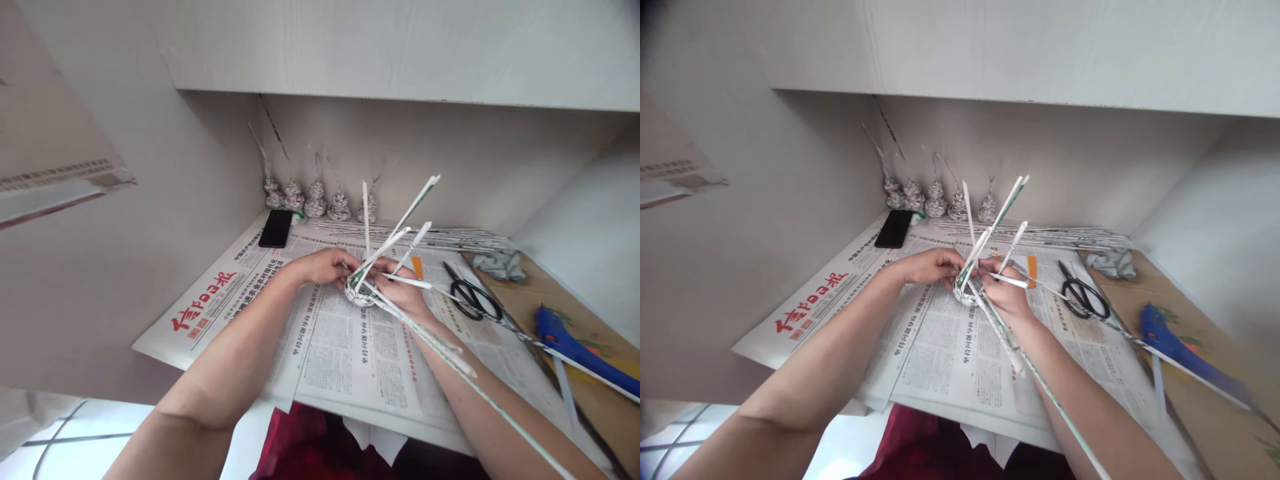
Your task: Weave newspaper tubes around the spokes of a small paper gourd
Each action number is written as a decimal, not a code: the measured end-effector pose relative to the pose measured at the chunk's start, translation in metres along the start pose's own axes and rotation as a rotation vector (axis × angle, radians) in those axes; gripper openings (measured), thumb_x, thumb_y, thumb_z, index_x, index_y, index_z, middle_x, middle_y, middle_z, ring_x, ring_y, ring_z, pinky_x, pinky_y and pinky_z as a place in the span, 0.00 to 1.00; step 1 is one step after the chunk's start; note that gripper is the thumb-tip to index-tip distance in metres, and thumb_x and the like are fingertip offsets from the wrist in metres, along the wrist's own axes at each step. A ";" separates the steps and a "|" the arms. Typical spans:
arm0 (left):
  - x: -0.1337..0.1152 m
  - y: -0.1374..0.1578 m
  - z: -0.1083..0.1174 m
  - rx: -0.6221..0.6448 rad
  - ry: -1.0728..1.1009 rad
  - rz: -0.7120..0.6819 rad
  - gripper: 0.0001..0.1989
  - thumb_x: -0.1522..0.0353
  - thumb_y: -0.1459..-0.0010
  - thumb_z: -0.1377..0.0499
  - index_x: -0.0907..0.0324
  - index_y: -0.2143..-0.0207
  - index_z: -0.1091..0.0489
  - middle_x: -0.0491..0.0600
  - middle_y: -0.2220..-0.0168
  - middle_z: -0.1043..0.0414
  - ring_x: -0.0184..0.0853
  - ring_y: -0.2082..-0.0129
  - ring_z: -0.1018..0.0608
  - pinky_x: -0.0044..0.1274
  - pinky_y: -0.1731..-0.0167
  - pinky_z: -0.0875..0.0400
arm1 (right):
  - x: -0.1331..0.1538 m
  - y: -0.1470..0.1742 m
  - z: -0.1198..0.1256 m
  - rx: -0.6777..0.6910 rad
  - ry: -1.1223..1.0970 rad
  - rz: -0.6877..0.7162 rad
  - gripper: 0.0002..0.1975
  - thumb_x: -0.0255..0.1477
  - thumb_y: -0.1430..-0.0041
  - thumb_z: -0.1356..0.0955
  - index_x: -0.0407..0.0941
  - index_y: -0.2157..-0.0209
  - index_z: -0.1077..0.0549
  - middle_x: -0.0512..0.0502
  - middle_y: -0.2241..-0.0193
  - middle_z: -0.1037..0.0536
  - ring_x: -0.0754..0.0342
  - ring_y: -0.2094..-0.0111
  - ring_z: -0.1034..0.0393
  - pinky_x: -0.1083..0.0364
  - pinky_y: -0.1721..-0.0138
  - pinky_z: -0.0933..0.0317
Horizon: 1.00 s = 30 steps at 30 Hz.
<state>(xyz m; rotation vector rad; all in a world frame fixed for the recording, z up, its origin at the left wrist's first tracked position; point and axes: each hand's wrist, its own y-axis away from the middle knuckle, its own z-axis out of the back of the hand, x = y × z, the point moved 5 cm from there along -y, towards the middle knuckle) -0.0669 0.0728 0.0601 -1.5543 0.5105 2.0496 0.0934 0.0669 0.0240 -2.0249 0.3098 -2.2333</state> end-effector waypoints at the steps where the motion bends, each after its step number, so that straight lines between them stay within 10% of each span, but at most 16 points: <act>1: -0.001 0.001 -0.001 0.020 -0.021 0.005 0.10 0.77 0.55 0.39 0.59 0.70 0.21 0.47 0.72 0.21 0.30 0.75 0.21 0.17 0.74 0.29 | 0.001 0.000 0.000 0.009 0.025 0.008 0.09 0.32 0.57 0.28 0.45 0.71 0.21 0.44 0.71 0.19 0.47 0.68 0.25 0.47 0.62 0.32; 30: 0.000 0.001 -0.010 0.059 -0.254 0.008 0.08 0.74 0.53 0.42 0.60 0.68 0.30 0.44 0.74 0.27 0.30 0.78 0.23 0.19 0.76 0.30 | 0.005 -0.003 -0.001 0.196 0.112 0.042 0.09 0.30 0.56 0.29 0.44 0.69 0.22 0.44 0.71 0.19 0.46 0.68 0.23 0.50 0.66 0.30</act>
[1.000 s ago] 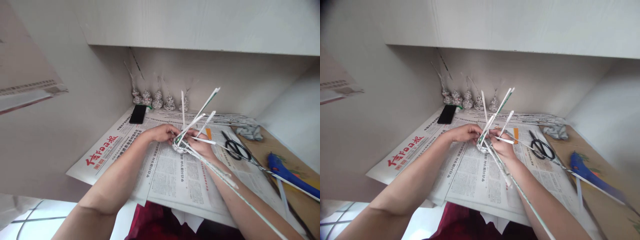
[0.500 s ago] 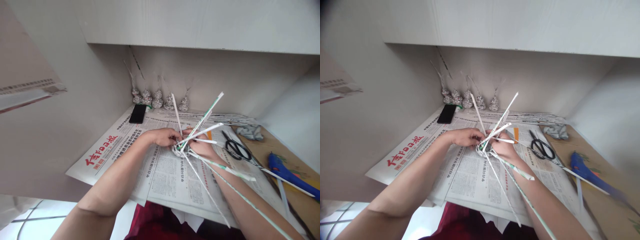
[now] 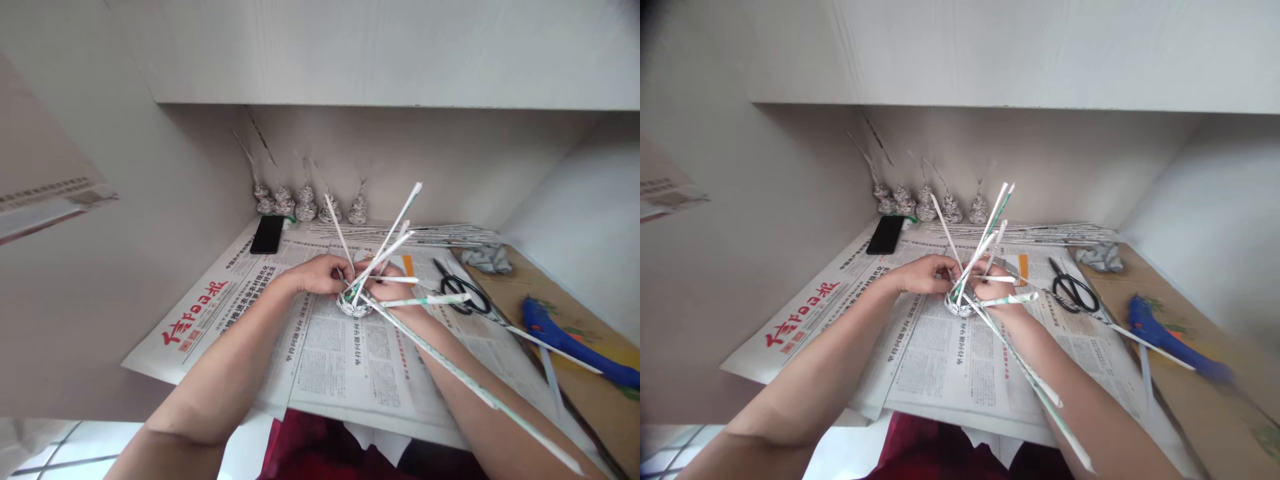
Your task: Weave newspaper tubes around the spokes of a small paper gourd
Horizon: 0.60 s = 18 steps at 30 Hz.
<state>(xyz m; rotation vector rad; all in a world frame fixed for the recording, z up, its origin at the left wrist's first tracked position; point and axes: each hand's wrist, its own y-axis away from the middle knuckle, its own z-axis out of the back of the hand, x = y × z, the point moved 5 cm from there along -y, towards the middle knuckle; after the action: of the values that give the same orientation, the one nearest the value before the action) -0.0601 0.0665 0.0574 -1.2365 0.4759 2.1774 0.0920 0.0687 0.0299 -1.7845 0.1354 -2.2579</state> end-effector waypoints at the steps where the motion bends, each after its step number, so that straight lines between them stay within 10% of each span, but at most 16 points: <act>1: 0.000 -0.001 0.000 -0.006 -0.002 -0.006 0.07 0.73 0.52 0.42 0.61 0.67 0.30 0.44 0.74 0.27 0.29 0.78 0.23 0.19 0.77 0.30 | 0.001 0.000 0.000 0.010 0.012 0.004 0.09 0.30 0.55 0.29 0.44 0.69 0.22 0.43 0.70 0.19 0.46 0.68 0.23 0.50 0.66 0.30; 18: 0.021 -0.014 -0.004 -0.379 0.003 0.039 0.14 0.63 0.53 0.36 0.61 0.64 0.25 0.46 0.75 0.23 0.30 0.78 0.25 0.18 0.78 0.34 | -0.006 0.000 0.002 -0.110 -0.049 0.097 0.10 0.29 0.54 0.32 0.44 0.68 0.22 0.46 0.70 0.19 0.49 0.67 0.24 0.52 0.63 0.31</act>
<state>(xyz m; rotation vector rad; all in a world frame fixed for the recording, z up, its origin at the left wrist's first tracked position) -0.0574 0.0813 0.0371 -1.4334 0.0876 2.3721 0.0949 0.0705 0.0243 -1.8447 0.3354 -2.1759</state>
